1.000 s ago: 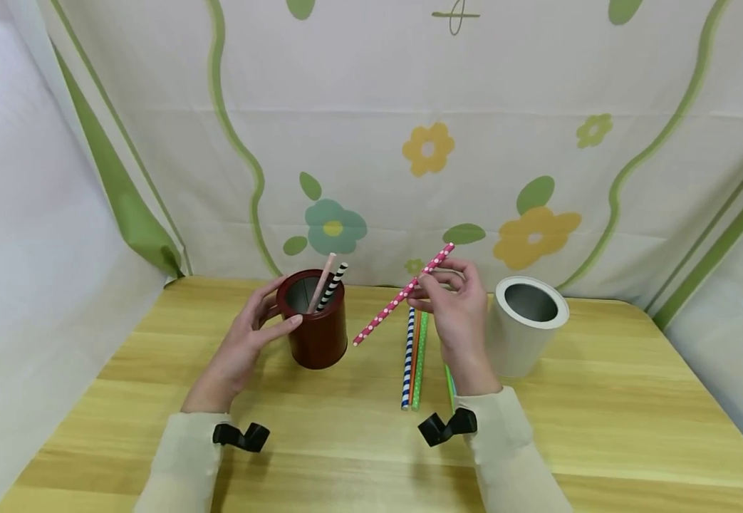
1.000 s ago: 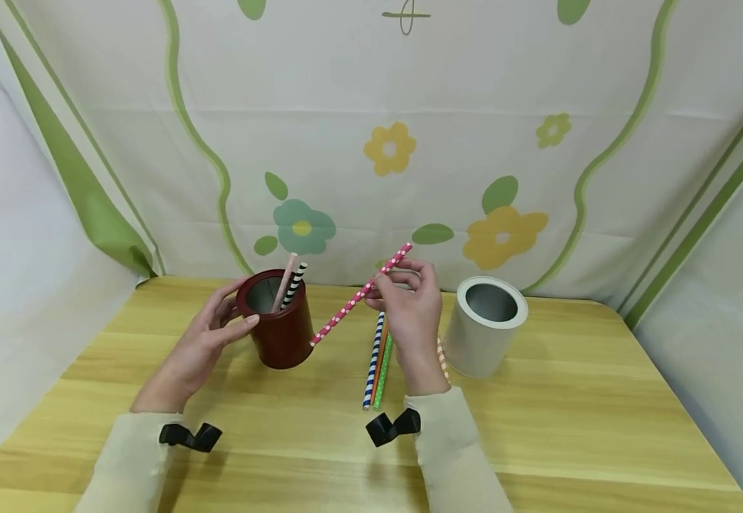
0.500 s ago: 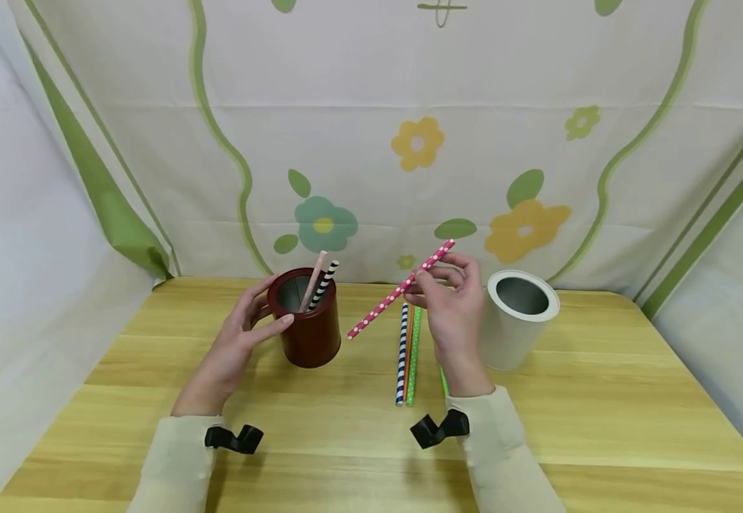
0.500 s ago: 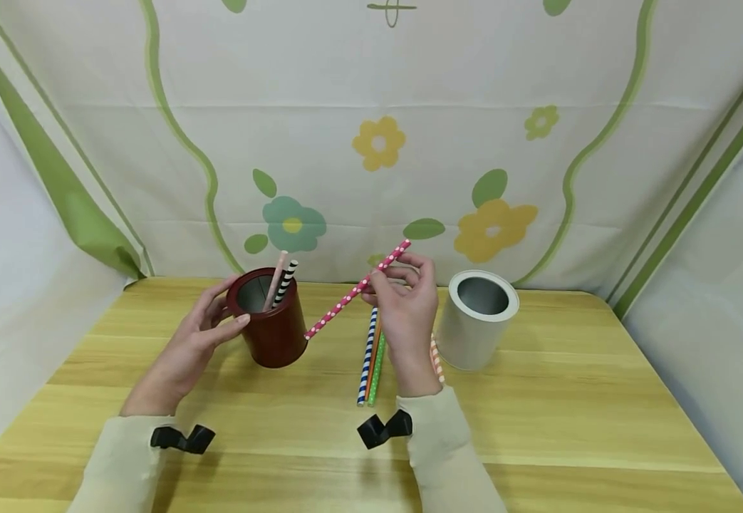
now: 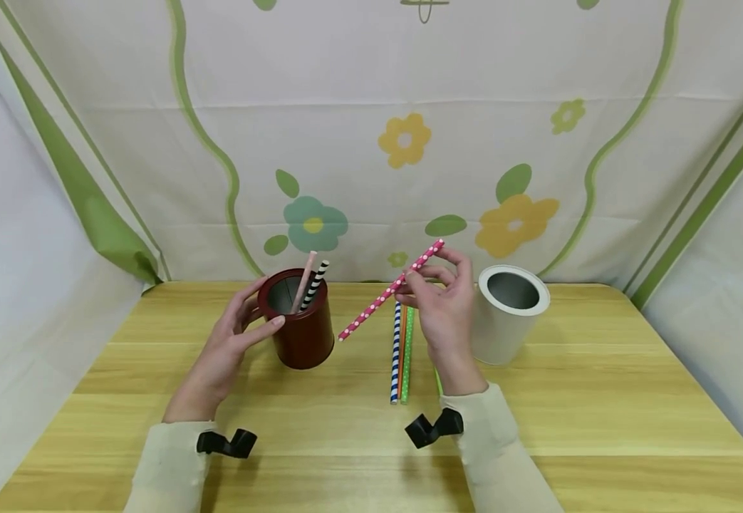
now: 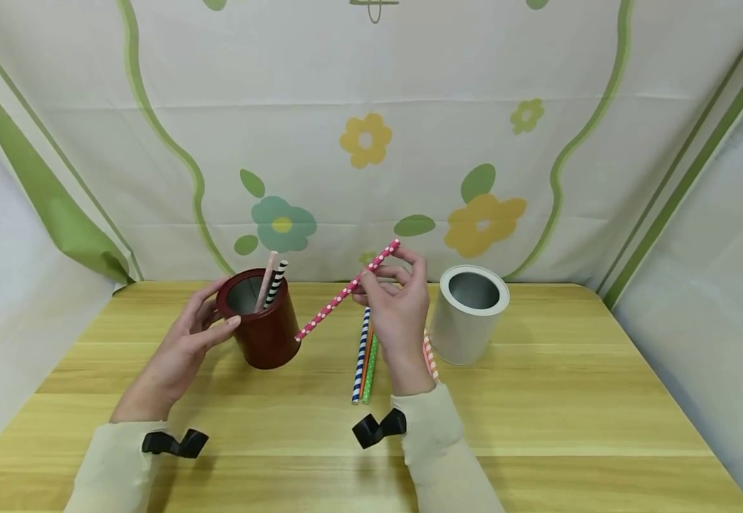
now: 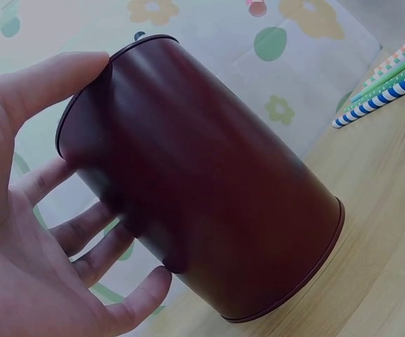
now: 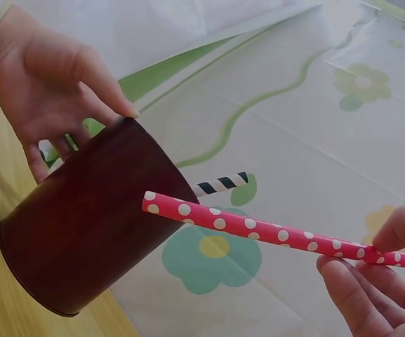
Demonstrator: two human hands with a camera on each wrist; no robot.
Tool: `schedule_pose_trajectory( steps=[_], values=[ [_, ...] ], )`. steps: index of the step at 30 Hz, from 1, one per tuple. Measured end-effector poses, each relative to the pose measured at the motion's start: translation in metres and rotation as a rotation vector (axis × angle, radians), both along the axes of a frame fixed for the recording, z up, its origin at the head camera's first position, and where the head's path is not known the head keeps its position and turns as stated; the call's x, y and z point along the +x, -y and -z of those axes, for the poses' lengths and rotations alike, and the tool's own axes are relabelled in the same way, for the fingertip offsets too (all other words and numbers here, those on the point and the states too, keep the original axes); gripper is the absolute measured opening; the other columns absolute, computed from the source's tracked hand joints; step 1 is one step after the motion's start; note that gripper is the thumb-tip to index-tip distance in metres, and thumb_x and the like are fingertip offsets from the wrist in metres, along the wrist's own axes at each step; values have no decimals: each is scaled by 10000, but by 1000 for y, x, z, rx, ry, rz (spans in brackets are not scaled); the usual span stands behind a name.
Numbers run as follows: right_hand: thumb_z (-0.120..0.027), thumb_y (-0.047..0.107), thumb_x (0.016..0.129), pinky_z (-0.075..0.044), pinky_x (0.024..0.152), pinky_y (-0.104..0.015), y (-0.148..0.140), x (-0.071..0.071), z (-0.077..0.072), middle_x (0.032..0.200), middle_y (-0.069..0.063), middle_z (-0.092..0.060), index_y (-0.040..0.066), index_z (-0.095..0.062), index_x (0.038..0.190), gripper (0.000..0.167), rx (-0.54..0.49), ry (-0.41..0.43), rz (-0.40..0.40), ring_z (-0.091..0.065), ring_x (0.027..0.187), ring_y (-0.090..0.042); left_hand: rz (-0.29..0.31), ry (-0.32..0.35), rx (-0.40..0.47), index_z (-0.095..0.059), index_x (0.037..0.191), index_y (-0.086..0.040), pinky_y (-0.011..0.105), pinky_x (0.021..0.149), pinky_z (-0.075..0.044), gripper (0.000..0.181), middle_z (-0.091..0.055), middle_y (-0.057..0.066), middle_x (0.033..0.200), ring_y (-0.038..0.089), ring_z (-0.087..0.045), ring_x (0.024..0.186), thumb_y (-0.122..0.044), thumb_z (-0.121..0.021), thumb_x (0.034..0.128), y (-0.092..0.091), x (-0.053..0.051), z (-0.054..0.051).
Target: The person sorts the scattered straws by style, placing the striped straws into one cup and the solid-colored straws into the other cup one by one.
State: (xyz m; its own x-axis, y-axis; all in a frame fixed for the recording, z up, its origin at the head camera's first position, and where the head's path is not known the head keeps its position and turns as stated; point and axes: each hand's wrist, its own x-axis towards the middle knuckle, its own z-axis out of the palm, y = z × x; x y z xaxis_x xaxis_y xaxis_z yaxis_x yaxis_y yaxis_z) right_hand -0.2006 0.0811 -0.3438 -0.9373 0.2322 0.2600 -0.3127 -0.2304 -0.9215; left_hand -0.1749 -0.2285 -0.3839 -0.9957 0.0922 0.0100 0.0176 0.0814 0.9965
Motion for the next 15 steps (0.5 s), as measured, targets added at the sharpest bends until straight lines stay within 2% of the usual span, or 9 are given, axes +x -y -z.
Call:
schedule_pose_trajectory(
  steps=[7,15],
  values=[
    [-703,-42,967,-684,729,-357,4,-2,-3,1067,-86,-641,139,-477,1367,494,-26,-52,-7,-785,740,-163,-4,2,1,-313,1679,-354,624,1247,-238,736,-380,83,1663,238,-326,1496,-227,-685,1057,2,3,1],
    [-720,-31,968,-684,731,-365,8,-4,-13,1092,-91,-641,149,-477,1394,522,-47,-102,38,-785,741,-182,4,8,7,-315,1677,-364,642,1260,-219,742,-368,84,1681,244,-315,1508,-242,-696,1052,0,0,2]
  ],
)
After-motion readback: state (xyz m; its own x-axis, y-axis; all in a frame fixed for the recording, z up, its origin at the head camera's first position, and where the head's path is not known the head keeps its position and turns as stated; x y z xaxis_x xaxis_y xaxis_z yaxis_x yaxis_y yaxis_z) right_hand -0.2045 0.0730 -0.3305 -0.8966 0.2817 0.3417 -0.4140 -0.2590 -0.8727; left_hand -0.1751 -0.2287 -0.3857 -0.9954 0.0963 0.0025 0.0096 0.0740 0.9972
